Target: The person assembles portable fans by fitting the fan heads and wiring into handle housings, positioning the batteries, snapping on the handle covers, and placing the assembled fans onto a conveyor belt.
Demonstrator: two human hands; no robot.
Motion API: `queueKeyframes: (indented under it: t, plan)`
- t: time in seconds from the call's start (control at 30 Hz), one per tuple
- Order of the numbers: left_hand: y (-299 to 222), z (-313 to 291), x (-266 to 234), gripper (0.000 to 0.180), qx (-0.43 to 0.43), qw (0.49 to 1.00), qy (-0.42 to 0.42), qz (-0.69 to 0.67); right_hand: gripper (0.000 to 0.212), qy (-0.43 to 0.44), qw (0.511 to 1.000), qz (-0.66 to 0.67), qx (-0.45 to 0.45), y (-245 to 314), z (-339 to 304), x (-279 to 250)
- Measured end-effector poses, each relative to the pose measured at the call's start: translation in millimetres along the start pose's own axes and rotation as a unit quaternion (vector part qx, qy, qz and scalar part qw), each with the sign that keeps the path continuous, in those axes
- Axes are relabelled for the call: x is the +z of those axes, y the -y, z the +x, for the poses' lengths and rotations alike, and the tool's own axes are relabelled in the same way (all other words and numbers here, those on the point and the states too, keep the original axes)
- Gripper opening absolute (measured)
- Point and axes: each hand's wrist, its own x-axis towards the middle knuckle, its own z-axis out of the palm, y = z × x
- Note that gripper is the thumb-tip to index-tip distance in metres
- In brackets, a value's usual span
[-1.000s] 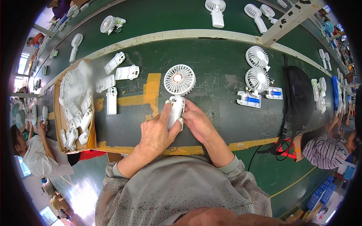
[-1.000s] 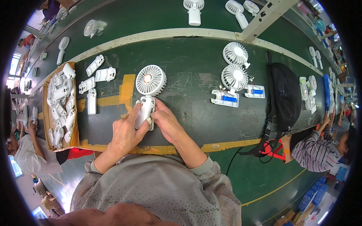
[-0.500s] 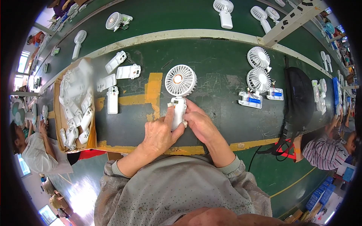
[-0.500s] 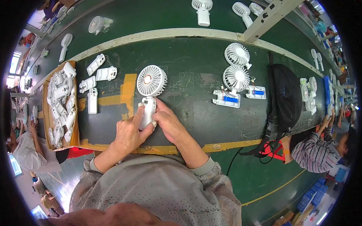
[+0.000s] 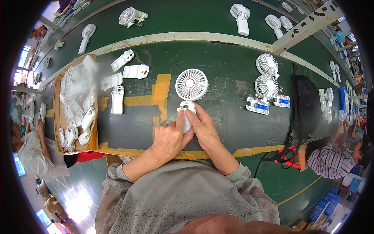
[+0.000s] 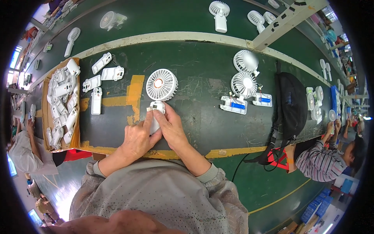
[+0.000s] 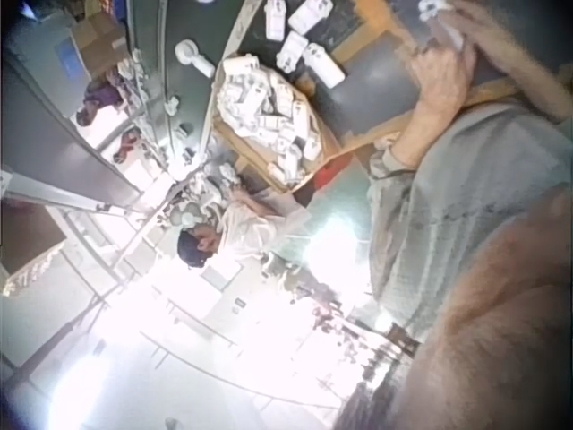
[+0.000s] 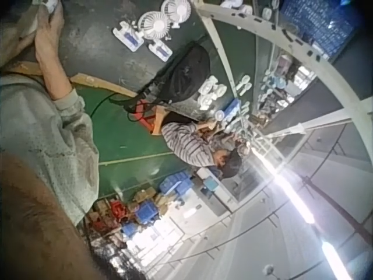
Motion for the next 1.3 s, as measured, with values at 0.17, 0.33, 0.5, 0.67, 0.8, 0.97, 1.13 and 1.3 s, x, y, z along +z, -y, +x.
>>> queueKeyframes:
  t: [0.17,0.33,0.5,0.67,0.8,0.97,1.13,1.3]
  plan:
    - [2.4,-0.7,-2.6,0.06,-0.008,0.998,-0.012,-0.061,0.032,0.006,0.999,0.035,-0.001,-5.5,3.1,-11.4]
    - [24.2,10.9,2.0,0.033,-0.206,0.821,0.144,-0.513,0.035,0.052,0.987,0.15,-0.035,2.2,-0.4,-10.8]
    - [25.5,7.9,8.4,0.033,-0.095,0.893,0.118,-0.424,0.039,0.046,0.992,0.109,-0.043,10.6,-5.6,-5.4]
    - [17.2,6.1,2.2,0.03,-0.05,0.928,0.076,-0.362,0.04,0.027,0.99,0.128,-0.047,14.9,-12.5,-2.6]
    - [19.7,7.8,8.5,0.026,-0.016,0.944,0.066,-0.323,0.037,0.004,0.988,0.145,-0.049,12.0,-9.9,-2.9]
    - [18.3,17.5,6.9,0.029,-0.09,0.899,0.122,-0.411,0.034,-0.005,0.989,0.145,-0.029,10.4,1.9,-6.6]
    - [32.3,37.6,12.8,0.028,-0.139,0.767,0.2,-0.594,0.035,-0.003,0.998,0.048,-0.032,17.9,16.9,-16.6]
    - [37.3,73.0,12.0,0.029,-0.115,0.732,0.209,-0.638,0.041,-0.034,0.992,-0.039,-0.114,25.2,13.0,-34.6]
